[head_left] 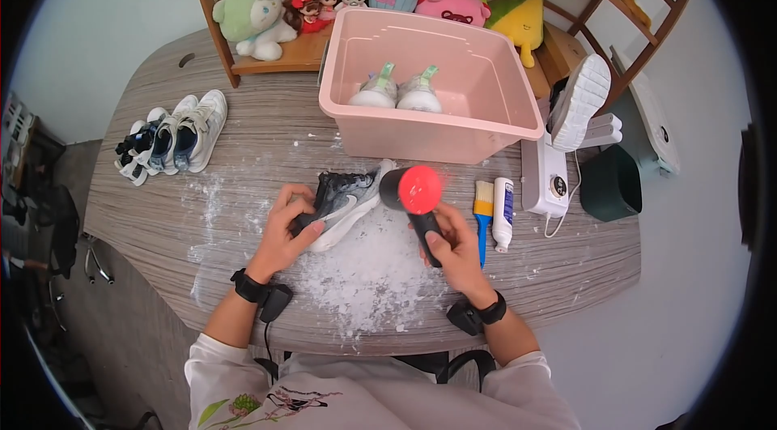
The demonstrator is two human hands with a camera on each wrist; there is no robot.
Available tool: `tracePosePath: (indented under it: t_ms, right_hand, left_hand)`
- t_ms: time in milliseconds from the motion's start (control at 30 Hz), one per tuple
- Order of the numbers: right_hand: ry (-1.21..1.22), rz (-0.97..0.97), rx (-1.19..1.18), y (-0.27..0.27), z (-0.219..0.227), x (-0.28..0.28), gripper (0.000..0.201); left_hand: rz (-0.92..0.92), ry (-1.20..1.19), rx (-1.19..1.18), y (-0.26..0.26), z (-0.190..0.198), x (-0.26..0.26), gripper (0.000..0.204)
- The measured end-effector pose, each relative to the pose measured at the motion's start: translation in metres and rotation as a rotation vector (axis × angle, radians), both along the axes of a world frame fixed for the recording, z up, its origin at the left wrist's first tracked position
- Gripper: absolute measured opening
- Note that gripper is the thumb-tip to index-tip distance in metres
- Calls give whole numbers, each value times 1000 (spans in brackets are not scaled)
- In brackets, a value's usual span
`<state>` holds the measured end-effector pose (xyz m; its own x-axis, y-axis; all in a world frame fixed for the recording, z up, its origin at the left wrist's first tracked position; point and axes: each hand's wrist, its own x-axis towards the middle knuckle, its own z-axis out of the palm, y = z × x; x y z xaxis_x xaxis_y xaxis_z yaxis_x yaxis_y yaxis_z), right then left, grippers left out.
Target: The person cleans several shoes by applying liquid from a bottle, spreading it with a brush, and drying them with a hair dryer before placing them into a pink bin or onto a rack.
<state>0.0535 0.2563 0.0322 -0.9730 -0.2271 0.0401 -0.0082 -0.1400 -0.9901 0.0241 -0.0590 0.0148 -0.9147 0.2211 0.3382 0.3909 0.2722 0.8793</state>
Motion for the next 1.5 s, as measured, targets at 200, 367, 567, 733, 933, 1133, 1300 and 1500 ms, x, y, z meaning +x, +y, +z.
tracePosePath:
  t_ms: [200, 367, 567, 733, 933, 1133, 1300, 1500]
  right_hand:
    - [202, 56, 285, -9, 0, 8, 55]
    - [238, -70, 256, -9, -1, 8, 53]
    - [248, -93, 187, -7, -8, 6, 52]
    - [218, -81, 134, -9, -11, 9, 53]
    - [232, 67, 246, -12, -8, 15, 53]
    - [-23, 197, 67, -8, -6, 19, 49]
    - [208, 79, 180, -13, -7, 16, 48]
    - [92, 214, 146, -7, -6, 17, 46]
  left_hand:
    - [-64, 18, 12, -1, -3, -2, 29]
    - [-165, -14, -14, -1, -2, -1, 32]
    - [-183, -2, -60, -1, -1, 0, 36]
    - [-195, 29, -77, 2, -3, 1, 35]
    - [-204, -22, -79, 4, -1, 1, 33]
    - [-211, -62, -41, 3, -4, 0, 32]
    - [-215, -63, -60, 5, 1, 0, 31]
    - [-221, -87, -50, 4, -2, 0, 30]
